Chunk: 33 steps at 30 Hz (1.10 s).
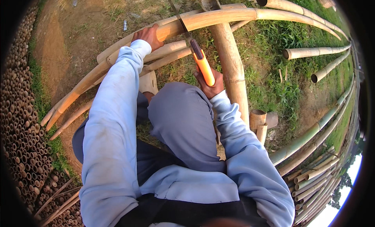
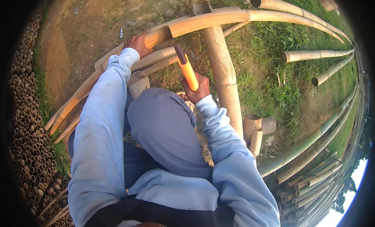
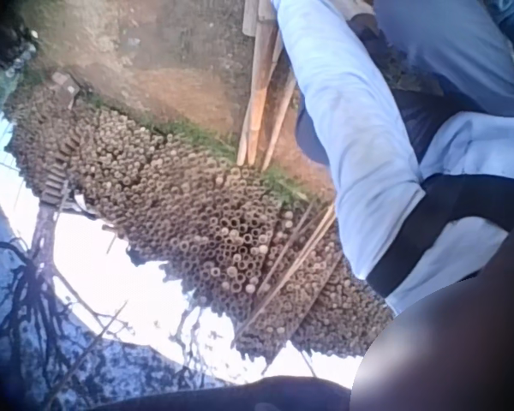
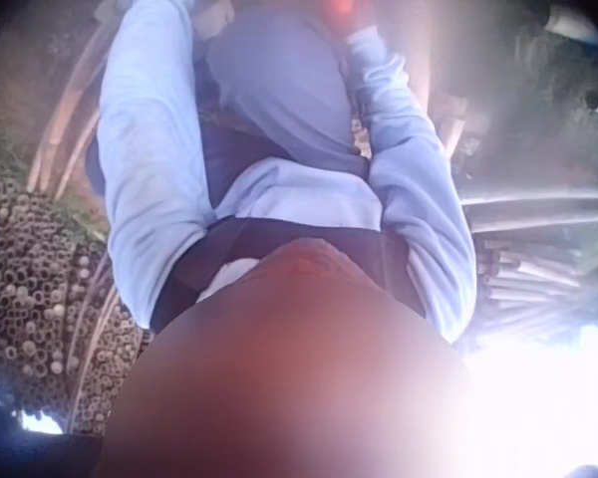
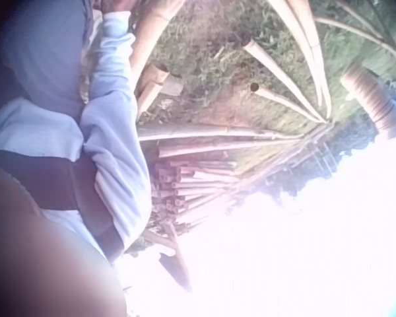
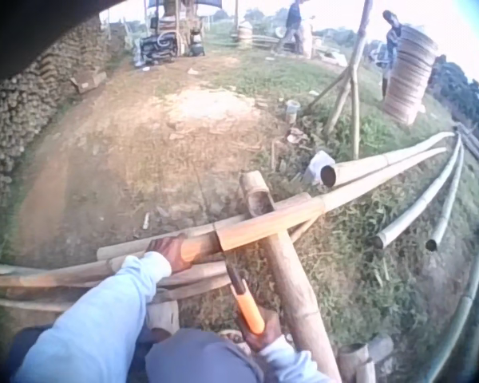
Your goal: The person sits on the ground and uses a hand saw to cut bamboo poles into shorter sections. They repeatedly position the bamboo on a makeshift stand, saw through it, and then move the cut pieces aside.
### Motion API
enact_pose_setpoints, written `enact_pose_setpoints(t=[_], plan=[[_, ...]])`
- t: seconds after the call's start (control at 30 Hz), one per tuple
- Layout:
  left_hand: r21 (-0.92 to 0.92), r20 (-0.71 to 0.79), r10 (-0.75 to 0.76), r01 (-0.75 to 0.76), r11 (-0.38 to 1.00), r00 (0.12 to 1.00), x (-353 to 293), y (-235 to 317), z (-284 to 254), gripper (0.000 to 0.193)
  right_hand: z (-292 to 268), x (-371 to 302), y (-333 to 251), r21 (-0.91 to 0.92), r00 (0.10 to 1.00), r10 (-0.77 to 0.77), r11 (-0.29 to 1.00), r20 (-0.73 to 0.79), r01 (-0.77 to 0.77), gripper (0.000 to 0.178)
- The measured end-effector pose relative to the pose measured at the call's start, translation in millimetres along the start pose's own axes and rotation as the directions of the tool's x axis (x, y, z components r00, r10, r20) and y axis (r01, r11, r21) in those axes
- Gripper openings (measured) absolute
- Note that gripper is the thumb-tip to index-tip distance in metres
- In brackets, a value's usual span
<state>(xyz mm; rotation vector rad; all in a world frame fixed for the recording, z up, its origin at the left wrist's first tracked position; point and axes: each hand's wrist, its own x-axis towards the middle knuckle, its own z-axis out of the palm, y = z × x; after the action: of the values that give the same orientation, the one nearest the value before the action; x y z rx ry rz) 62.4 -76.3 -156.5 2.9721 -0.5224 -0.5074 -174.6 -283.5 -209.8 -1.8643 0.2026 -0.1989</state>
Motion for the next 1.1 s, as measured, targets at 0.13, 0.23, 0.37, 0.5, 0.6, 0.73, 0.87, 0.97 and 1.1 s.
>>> enact_pose_setpoints(t=[0.13,0.23,0.37,0.5,0.6,0.73,0.87,0.97,1.1], plan=[[-0.028,0.038,-0.026,0.027,0.999,0.999,-2,0,1,0.08,-38,-91,-20,-0.057,0.996,0.091,0.994,-0.008,-0.091,0.016],[-0.03,0.046,-0.016,0.018,0.999,0.999,0,-2,3,0.081,-62,-169,-51,-0.157,0.976,0.211,0.967,0.045,-0.202,0.014],[-0.028,0.036,-0.008,0.009,1.0,0.999,2,-3,4,0.083,-46,-141,-42,-0.101,0.992,0.125,0.987,-0.016,-0.126,0.011],[-0.008,-0.009,0.012,-0.012,1.0,1.0,-3,-4,5,0.082,-14,-25,4,-0.061,1.0,0.001,0.998,0.019,0.0,0.017],[-0.029,0.021,0.002,-0.001,1.0,1.0,-1,-8,3,0.079,-18,-28,0,-0.132,0.999,-0.042,0.99,-0.007,0.04,0.019],[-0.016,-0.001,-0.015,0.015,1.0,1.0,7,-17,5,0.079,-59,-133,-40,-0.25,0.998,0.05,0.968,0.049,-0.037,0.012],[-0.019,0.023,-0.025,0.026,1.0,0.999,16,-16,10,0.08,-93,-192,-54,-0.347,0.98,0.157,0.932,0.125,-0.104,0.01],[-0.02,0.014,-0.064,0.064,0.998,0.998,18,-19,8,0.081,-107,-196,-60,-0.358,0.972,0.206,0.921,0.114,-0.153,0.011],[-0.056,0.04,-0.013,0.015,0.998,0.999,11,-20,11,0.08,-128,-209,-81,-0.489,0.989,0.059,0.872,0.133,0.013,0.021]])
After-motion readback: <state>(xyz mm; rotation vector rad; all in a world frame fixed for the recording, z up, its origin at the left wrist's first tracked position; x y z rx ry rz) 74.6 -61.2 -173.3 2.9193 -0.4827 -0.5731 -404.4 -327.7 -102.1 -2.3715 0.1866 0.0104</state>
